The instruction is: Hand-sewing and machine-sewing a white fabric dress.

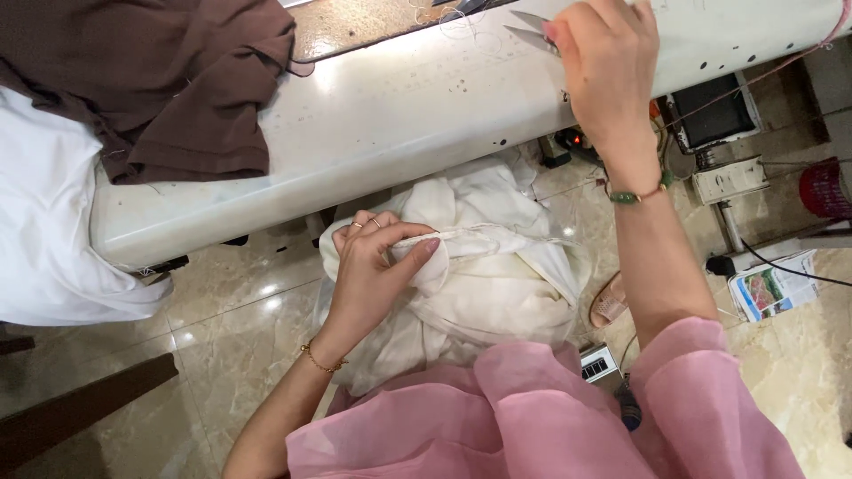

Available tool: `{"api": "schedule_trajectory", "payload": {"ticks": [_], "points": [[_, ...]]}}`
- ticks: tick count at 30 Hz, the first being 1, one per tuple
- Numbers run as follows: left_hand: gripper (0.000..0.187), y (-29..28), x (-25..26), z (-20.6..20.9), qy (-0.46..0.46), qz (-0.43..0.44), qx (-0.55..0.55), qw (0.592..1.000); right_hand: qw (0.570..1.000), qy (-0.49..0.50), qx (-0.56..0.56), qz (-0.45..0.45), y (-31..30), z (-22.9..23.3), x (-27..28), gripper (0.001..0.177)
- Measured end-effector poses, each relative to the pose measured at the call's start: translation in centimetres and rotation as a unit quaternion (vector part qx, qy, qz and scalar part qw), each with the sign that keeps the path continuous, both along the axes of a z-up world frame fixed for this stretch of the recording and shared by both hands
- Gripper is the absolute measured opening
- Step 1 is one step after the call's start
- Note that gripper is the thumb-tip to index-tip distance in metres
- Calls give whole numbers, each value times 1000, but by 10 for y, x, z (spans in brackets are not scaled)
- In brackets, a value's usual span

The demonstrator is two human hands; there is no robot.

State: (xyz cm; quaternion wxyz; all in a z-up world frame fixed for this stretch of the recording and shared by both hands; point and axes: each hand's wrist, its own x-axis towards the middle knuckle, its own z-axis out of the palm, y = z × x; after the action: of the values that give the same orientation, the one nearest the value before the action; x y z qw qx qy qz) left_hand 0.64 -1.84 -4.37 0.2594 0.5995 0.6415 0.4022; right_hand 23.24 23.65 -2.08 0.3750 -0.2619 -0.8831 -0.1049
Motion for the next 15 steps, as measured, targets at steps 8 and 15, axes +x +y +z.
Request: {"api": "schedule_trajectory", "payload": {"ticks": [8, 15], "points": [[17, 0, 3, -3, -24, 32, -8, 999, 499, 321, -768, 240, -191, -47, 10, 39], [17, -3, 13, -4, -37, 32, 6, 999, 181, 355, -882, 254, -218, -68, -12, 36]]}}
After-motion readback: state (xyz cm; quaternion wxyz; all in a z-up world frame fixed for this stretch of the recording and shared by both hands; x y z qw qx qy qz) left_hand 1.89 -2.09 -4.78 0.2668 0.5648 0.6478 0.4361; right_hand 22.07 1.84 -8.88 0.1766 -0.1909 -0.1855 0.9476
